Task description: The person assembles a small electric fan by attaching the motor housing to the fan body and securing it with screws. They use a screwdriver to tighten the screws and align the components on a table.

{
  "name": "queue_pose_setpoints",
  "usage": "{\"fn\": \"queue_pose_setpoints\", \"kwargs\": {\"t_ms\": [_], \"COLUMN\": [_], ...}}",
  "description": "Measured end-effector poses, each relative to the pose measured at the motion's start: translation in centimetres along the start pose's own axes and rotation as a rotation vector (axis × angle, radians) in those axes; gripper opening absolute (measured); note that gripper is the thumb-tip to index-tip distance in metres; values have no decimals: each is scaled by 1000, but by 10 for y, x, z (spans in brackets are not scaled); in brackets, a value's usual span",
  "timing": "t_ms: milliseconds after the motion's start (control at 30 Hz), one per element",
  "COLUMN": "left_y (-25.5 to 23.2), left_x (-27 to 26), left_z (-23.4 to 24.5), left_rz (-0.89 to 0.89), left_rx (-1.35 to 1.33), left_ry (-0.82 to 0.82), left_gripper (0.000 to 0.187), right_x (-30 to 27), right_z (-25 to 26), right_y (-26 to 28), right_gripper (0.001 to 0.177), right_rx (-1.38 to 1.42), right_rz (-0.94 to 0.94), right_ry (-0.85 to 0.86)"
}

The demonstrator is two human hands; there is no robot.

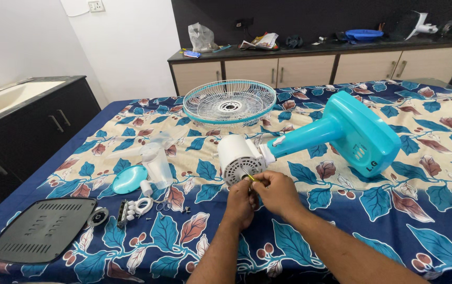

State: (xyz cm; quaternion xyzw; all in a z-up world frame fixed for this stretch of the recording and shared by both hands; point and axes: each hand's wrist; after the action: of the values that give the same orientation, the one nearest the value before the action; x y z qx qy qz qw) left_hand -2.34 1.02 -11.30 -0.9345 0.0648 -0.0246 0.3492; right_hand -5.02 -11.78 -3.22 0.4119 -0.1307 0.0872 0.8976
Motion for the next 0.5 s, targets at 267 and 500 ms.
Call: {"fn": "queue_pose_setpoints", "kwargs": {"t_ms": [267, 500], "left_y": [0, -3], "left_x": [1, -3], "left_z": [1, -4], "left_rz": [-17, -41], "left_rx": [9, 10], "left_ry": [10, 41], "left_gripper": [33, 35], "right_x": [1, -1], "right_z": [-3, 7], "right_y": [-4, 11], "right_gripper": [26, 28], "right_rx": [-30, -94], "right_rz": [25, -4], "right_ry": [-37, -34]}}
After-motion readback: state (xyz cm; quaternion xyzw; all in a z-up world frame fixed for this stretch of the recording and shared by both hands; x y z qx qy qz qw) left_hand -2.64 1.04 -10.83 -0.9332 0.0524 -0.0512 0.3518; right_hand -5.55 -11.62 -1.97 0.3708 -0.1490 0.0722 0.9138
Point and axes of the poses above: each hand's wrist, its own x-axis towards the middle knuckle, its own z-axis out of the back of the hand, y = z × x, and after that the axes turned 10 degrees about -x, right-handed
